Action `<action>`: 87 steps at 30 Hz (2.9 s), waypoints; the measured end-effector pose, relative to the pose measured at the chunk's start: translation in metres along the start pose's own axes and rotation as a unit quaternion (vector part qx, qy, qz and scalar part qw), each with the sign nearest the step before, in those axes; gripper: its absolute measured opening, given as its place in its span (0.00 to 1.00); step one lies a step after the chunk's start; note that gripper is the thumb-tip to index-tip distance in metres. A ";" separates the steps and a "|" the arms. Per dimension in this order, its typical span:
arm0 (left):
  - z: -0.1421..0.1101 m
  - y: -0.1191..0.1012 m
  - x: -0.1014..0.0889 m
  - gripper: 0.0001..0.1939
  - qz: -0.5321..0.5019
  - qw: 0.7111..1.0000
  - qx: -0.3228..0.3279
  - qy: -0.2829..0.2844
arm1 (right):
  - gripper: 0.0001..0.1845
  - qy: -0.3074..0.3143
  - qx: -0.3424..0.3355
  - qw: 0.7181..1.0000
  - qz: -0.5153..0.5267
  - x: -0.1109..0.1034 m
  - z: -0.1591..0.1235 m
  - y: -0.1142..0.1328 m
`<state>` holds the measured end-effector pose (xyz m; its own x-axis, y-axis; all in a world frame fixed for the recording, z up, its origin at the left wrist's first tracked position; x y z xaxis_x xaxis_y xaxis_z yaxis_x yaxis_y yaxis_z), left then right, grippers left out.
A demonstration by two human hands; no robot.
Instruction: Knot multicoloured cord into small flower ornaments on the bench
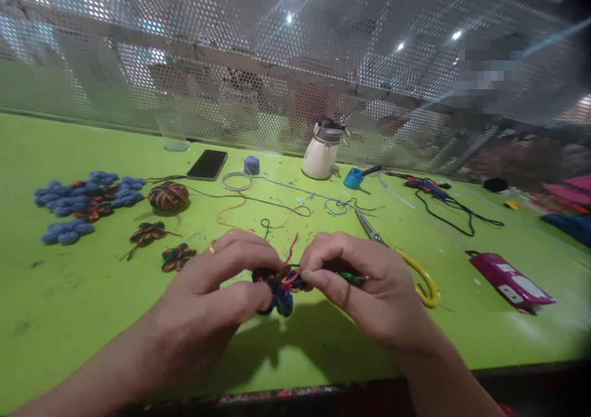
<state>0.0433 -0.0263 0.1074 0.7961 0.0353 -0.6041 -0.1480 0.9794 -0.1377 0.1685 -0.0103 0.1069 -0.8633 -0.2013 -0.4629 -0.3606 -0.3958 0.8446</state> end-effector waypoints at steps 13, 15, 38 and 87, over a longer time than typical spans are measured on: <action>-0.007 0.013 0.009 0.13 0.010 0.997 -0.080 0.014 | 0.06 -0.069 0.031 0.997 -0.013 -0.013 0.008 -0.005; -0.001 0.007 0.011 0.13 0.013 0.998 -0.052 0.018 | 0.07 -0.045 0.063 0.997 -0.012 -0.005 0.010 -0.011; -0.003 -0.003 0.014 0.12 0.043 0.998 0.018 0.048 | 0.06 -0.141 0.103 0.982 0.077 -0.016 0.004 -0.021; -0.047 0.054 0.050 0.04 -0.476 0.789 -0.386 -0.051 | 0.07 -0.044 0.147 0.988 0.021 0.014 0.014 -0.037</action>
<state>0.0473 0.0187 0.0327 0.7995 -0.5883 0.1217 0.2624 0.1597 -0.9517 0.1646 0.0143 0.0732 -0.9019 -0.1286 -0.4123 -0.4004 -0.1088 0.9098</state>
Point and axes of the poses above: each hand's wrist, its own z-axis towards the middle knuckle, its own x-axis out of the palm, y = z × x, the point moved 9 cm from there along z, towards the middle knuckle, and after that the axes turned 14 degrees about x, right-handed, at the moved point
